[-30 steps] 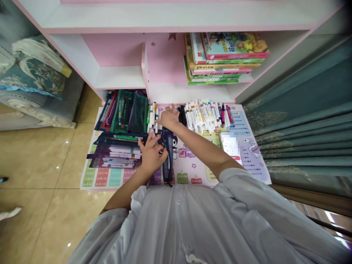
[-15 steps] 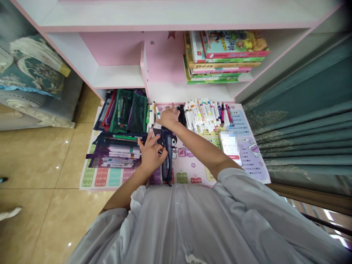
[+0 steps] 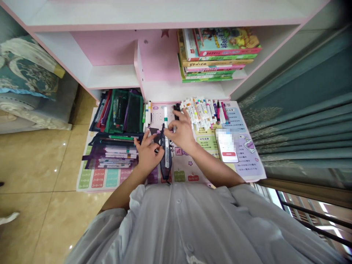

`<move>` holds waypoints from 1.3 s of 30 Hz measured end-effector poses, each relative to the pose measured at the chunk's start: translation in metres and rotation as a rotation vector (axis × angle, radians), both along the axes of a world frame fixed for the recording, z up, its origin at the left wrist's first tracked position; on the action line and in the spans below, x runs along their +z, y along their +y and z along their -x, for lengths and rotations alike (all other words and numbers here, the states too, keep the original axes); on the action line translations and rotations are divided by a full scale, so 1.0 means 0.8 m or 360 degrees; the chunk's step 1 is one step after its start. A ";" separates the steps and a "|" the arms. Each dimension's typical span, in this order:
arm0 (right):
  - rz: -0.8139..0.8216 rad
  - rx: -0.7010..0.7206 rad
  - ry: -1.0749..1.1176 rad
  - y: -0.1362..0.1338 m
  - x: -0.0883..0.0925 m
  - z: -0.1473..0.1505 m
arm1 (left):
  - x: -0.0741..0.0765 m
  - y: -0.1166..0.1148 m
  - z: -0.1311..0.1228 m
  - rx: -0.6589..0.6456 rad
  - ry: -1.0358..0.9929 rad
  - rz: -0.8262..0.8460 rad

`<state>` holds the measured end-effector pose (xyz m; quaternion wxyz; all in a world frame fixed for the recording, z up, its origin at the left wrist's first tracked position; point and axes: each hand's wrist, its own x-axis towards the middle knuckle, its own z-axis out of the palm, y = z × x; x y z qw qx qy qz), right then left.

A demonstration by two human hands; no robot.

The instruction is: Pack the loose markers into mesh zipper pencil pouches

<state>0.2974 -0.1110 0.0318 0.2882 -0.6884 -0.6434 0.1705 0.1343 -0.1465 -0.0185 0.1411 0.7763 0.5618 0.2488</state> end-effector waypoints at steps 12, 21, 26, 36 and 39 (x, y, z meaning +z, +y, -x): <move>0.0112 0.0075 -0.0001 -0.076 -0.045 -0.001 | -0.001 0.000 -0.005 0.0022 -0.0017 -0.0042; 0.0250 0.0148 -0.0403 -0.076 -0.047 0.008 | 0.001 0.000 -0.007 0.0036 -0.0010 -0.0021; 0.0357 0.0224 -0.0536 -0.073 -0.044 0.011 | -0.001 0.000 -0.005 0.0028 -0.0003 -0.0037; 0.0268 0.0183 -0.0553 -0.069 -0.036 0.006 | 0.002 -0.001 -0.004 0.0019 0.0003 0.0007; 0.0083 0.0067 -0.0473 -0.053 -0.019 -0.001 | 0.003 -0.002 -0.003 0.0011 0.0000 0.0011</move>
